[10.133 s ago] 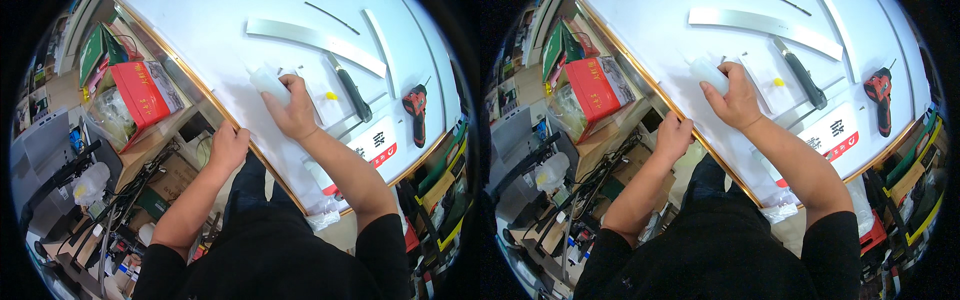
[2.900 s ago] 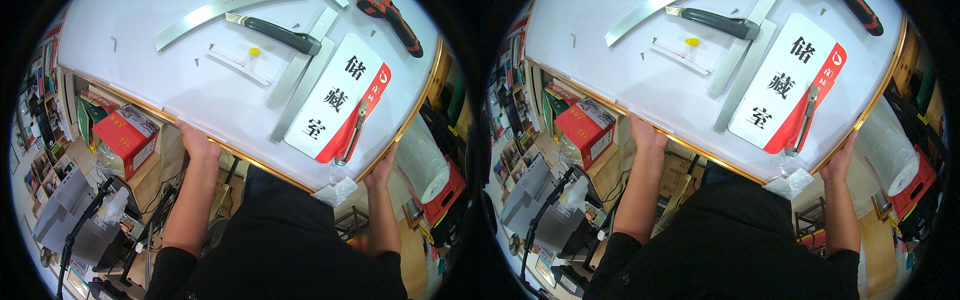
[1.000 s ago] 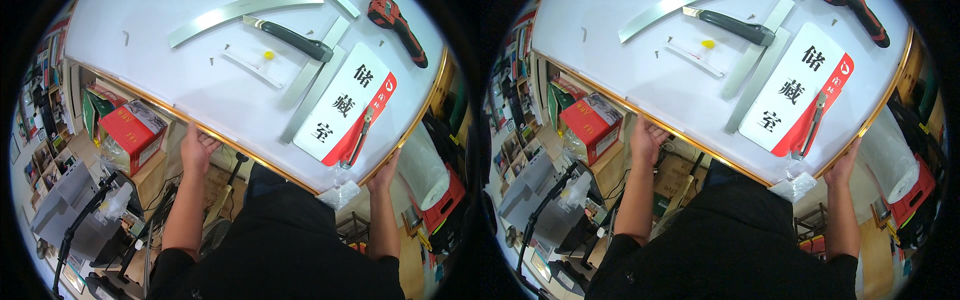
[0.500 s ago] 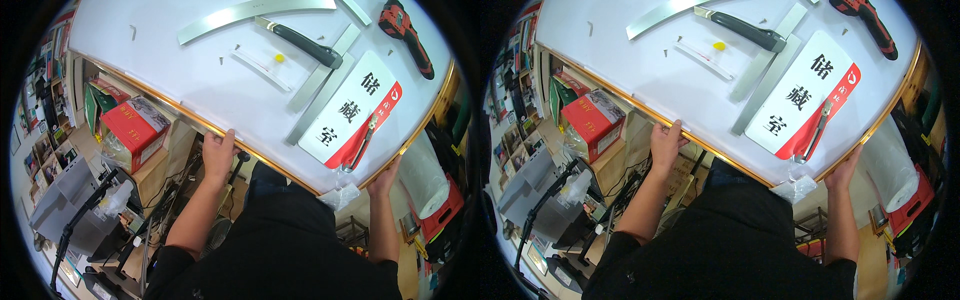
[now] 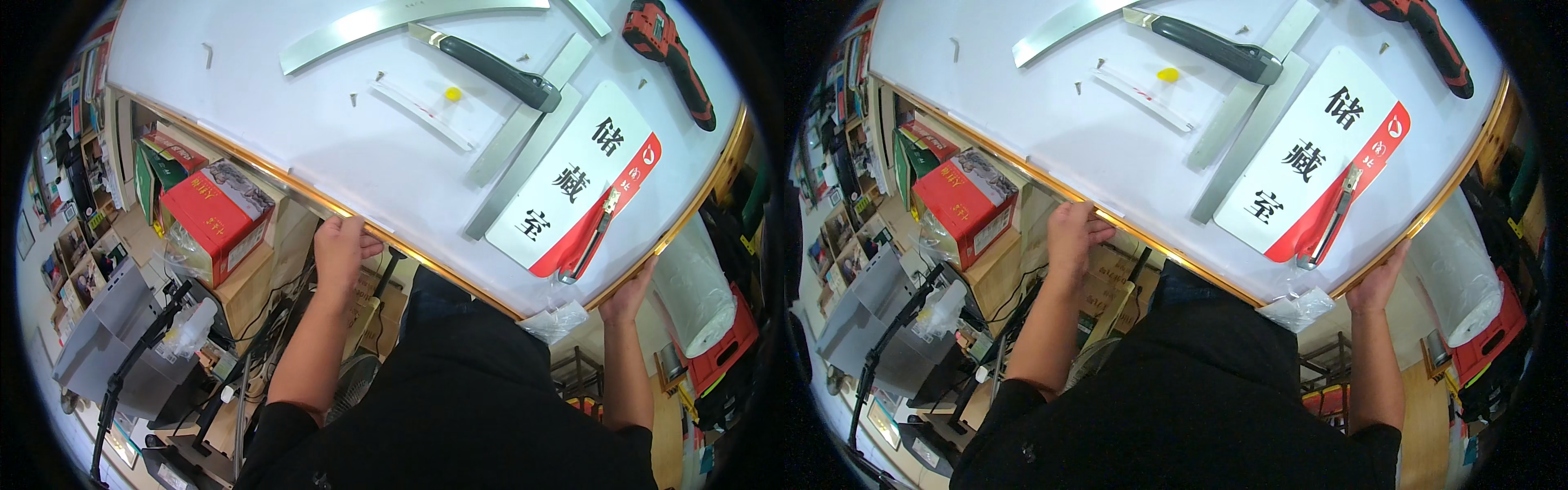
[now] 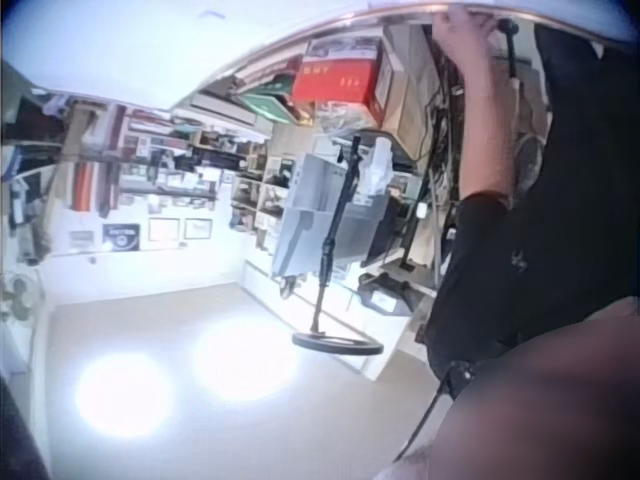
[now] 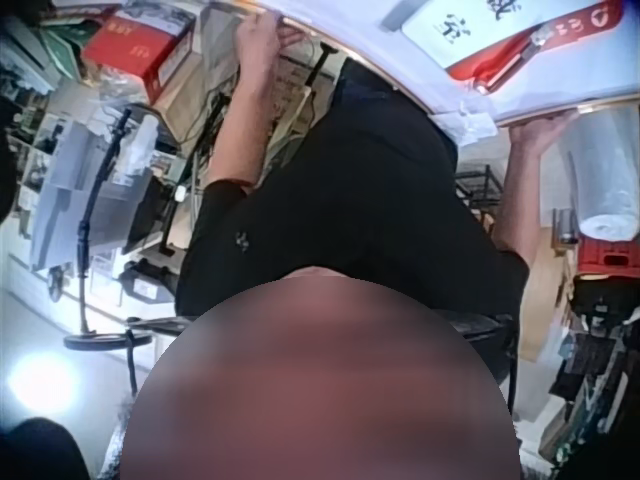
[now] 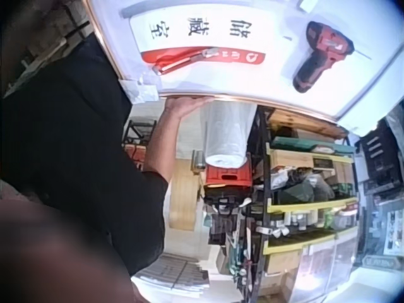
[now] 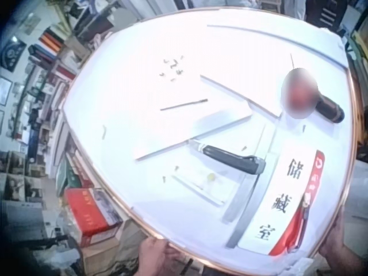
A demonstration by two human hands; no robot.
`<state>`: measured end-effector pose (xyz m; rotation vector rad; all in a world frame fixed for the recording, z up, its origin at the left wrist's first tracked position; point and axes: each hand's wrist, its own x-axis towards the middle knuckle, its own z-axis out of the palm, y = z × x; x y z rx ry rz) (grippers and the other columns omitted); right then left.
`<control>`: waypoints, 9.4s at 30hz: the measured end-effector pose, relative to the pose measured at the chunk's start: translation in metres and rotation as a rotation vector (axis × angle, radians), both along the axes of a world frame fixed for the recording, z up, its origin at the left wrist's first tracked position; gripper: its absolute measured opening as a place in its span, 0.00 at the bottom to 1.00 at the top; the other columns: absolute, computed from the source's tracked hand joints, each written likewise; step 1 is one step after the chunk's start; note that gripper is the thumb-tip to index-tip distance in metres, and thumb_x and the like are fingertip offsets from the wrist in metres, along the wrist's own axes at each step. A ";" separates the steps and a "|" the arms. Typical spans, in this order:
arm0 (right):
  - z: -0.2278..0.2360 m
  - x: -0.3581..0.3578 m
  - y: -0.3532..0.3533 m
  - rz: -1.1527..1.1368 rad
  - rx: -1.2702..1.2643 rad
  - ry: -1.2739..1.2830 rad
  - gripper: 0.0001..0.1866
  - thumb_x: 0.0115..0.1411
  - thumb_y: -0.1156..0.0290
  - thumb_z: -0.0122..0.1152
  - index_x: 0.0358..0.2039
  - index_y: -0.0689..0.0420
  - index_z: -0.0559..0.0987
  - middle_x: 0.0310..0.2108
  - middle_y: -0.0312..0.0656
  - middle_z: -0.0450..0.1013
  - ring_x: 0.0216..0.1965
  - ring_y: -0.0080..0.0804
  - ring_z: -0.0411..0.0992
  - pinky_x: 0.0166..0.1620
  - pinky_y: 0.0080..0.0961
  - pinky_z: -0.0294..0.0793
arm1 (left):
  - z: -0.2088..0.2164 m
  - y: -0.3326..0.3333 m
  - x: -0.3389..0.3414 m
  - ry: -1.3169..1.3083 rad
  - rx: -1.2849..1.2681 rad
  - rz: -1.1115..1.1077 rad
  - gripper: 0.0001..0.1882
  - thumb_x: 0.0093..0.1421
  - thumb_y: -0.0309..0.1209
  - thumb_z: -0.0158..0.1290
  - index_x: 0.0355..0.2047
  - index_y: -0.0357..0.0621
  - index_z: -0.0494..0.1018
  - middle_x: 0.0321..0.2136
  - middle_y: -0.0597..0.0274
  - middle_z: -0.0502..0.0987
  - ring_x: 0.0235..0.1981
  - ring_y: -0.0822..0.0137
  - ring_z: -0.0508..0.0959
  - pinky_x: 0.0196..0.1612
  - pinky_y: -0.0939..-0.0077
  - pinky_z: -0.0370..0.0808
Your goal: The person retrieves a utility knife and cuts a gold trim strip along a white board edge. They apply adhesive to the trim, press it into place, and use a cordless drill to fasten screws along the board edge. The person also handles white plastic corner pieces and aligns them with the trim.
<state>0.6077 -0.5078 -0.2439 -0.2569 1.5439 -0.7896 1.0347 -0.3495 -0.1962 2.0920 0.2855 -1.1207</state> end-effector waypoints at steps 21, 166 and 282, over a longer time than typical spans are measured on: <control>0.000 0.004 0.001 0.004 -0.013 0.067 0.39 0.76 0.37 0.38 0.74 0.55 0.58 0.72 0.43 0.60 0.71 0.40 0.61 0.71 0.38 0.62 | -0.008 -0.025 0.031 -0.042 0.234 -0.159 0.17 0.63 0.36 0.50 0.35 0.29 0.75 0.29 0.49 0.81 0.23 0.62 0.82 0.26 0.70 0.83; -0.015 -0.307 0.099 1.002 -0.012 0.558 0.25 0.65 0.52 0.65 0.43 0.66 0.83 0.31 0.45 0.81 0.31 0.34 0.79 0.38 0.33 0.79 | -0.095 0.233 -0.200 -0.157 0.073 -0.527 0.14 0.58 0.36 0.58 0.27 0.36 0.81 0.17 0.55 0.79 0.17 0.62 0.80 0.24 0.64 0.77; 0.042 0.050 -0.211 1.910 -0.695 -0.410 0.20 0.58 0.75 0.70 0.52 0.62 0.78 0.42 0.52 0.77 0.33 0.42 0.80 0.35 0.34 0.82 | 0.012 -0.023 -0.098 -0.713 0.533 -0.323 0.11 0.62 0.27 0.62 0.44 0.37 0.83 0.37 0.56 0.83 0.34 0.67 0.83 0.41 0.72 0.79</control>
